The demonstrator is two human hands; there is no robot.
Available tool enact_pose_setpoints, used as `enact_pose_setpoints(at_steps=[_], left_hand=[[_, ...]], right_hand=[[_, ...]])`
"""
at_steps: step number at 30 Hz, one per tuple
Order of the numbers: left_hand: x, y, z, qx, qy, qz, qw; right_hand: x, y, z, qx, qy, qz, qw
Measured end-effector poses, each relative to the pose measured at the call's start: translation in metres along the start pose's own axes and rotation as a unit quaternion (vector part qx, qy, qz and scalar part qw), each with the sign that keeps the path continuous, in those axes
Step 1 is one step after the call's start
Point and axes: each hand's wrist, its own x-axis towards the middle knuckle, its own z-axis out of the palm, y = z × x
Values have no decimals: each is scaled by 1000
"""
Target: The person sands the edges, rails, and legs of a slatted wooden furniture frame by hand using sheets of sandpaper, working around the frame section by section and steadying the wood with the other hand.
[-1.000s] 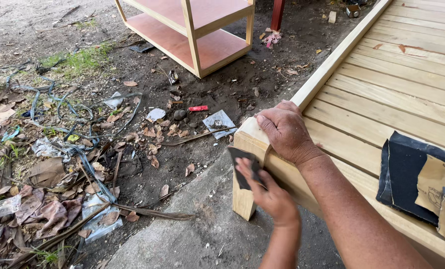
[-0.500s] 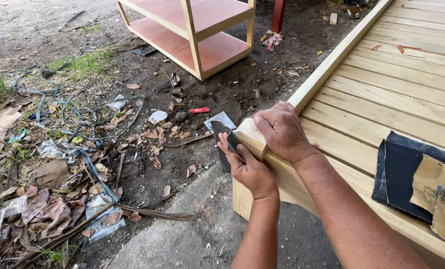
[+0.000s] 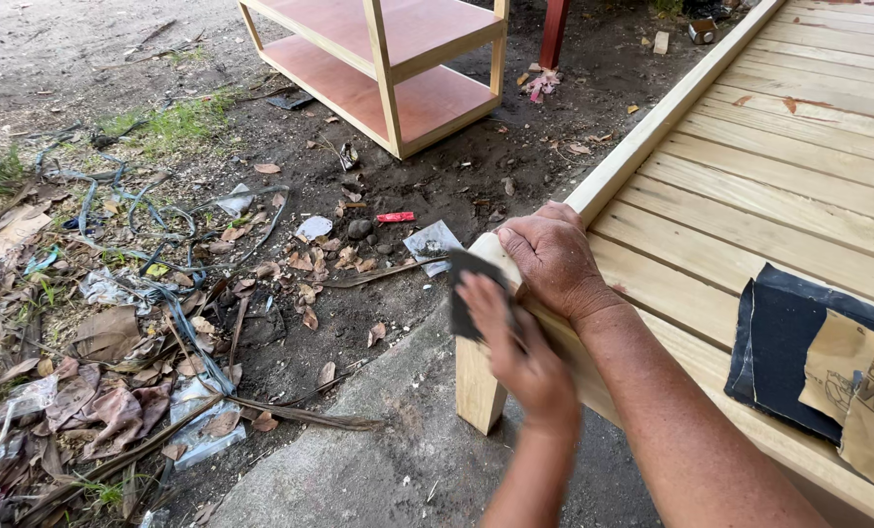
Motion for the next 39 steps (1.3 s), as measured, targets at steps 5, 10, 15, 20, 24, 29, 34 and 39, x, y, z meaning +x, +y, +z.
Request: enact_pose_setpoints(at_steps=[5,10,15,20,24,29,34,39], left_hand=[[-44,-52,-27,-166,142,-193,957],[-31,-47,-25,-114,197,-470,853],[-58,-21,-4,-64,54,-117,990],[-64,-58,-30,-58,200,-329,921],[-62,-65,-29,4,247,-451,857],[-72,-43,-14,3,183,-204,962],[-55,-68,-37,-56,297,-588,750],[-65,-87,-32,-30,290,-501,815]], right_hand=[[-2,-1,0,-1,5,-1,1000],[-1,-3,-1,-4,-1,18,1000],[-3,-4,-4,-3,3,1,1000],[-1,-5,-7,-1,-7,6,1000],[-1,-5,-9,-13,-17,1,1000],[-3,-4,-9,-4,-10,6,1000],[-2,-6,-10,-8,-12,14,1000],[-2,-11,-13,-11,-15,12,1000]])
